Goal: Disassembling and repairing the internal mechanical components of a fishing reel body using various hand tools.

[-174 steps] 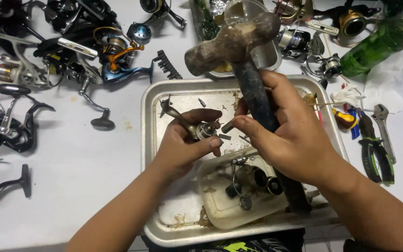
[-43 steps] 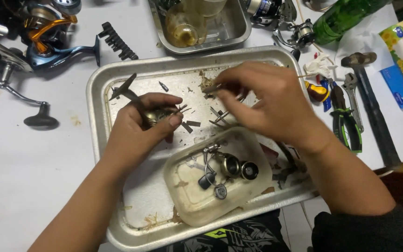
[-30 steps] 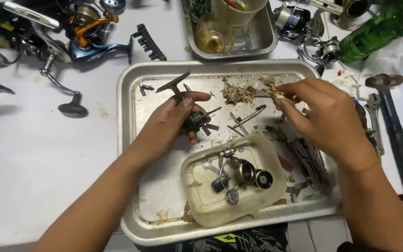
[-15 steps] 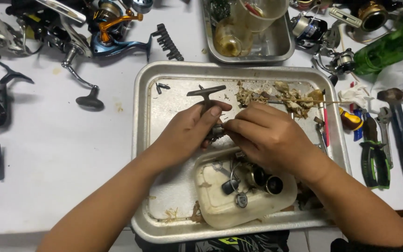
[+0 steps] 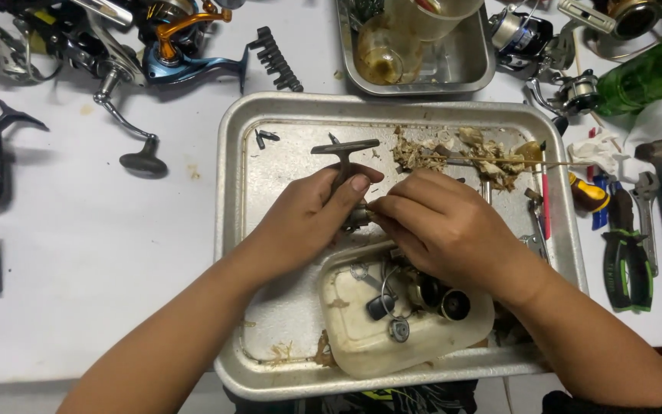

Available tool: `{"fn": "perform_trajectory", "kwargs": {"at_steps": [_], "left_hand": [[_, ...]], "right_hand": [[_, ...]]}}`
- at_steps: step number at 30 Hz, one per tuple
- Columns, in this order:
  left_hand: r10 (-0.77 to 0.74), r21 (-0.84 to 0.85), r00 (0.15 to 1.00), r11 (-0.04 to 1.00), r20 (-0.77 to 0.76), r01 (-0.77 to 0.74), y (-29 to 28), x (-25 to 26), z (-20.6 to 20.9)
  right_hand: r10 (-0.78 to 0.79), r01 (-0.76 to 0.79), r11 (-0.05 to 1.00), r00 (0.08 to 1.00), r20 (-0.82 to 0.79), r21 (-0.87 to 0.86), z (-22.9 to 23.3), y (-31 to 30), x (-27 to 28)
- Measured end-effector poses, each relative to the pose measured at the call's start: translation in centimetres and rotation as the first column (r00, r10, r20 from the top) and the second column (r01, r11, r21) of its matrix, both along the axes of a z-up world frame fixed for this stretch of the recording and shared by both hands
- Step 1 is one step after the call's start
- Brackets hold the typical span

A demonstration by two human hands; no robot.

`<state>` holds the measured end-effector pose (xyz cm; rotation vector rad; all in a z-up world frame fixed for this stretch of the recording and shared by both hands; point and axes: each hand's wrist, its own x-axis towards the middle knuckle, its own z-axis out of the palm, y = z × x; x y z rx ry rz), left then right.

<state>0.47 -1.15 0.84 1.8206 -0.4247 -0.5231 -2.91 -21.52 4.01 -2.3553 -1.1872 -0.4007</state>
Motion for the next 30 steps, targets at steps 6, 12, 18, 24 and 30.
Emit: {"fn": "perform_trajectory", "kwargs": {"at_steps": [6,12,18,24,30], "left_hand": [[-0.009,-0.003,0.999,1.0,0.047,0.009,0.0,-0.3,0.0],[0.041,0.071,0.999,0.997,0.025,-0.043,-0.2,-0.2,-0.2],[0.04,0.048,0.999,0.998,0.022,-0.041,-0.2,-0.2,0.0],[0.034,0.072,0.998,0.997,0.047,-0.037,-0.2,-0.3,-0.9],[0.047,0.03,0.999,0.998,0.021,-0.048,-0.2,-0.2,0.0]], "right_hand": [[-0.029,0.025,0.998,0.997,-0.075,-0.051,-1.5,-0.3,0.0],[-0.012,0.012,0.999,1.0,0.0,-0.053,-0.7,0.1,0.1],[0.049,-0.036,0.995,0.988,0.147,-0.089,-0.4,0.2,0.1],[-0.042,0.049,0.989,0.998,0.051,-0.137,-2.5,-0.5,0.1],[0.029,-0.029,0.998,1.0,0.006,-0.047,-0.7,-0.7,0.0]]}}
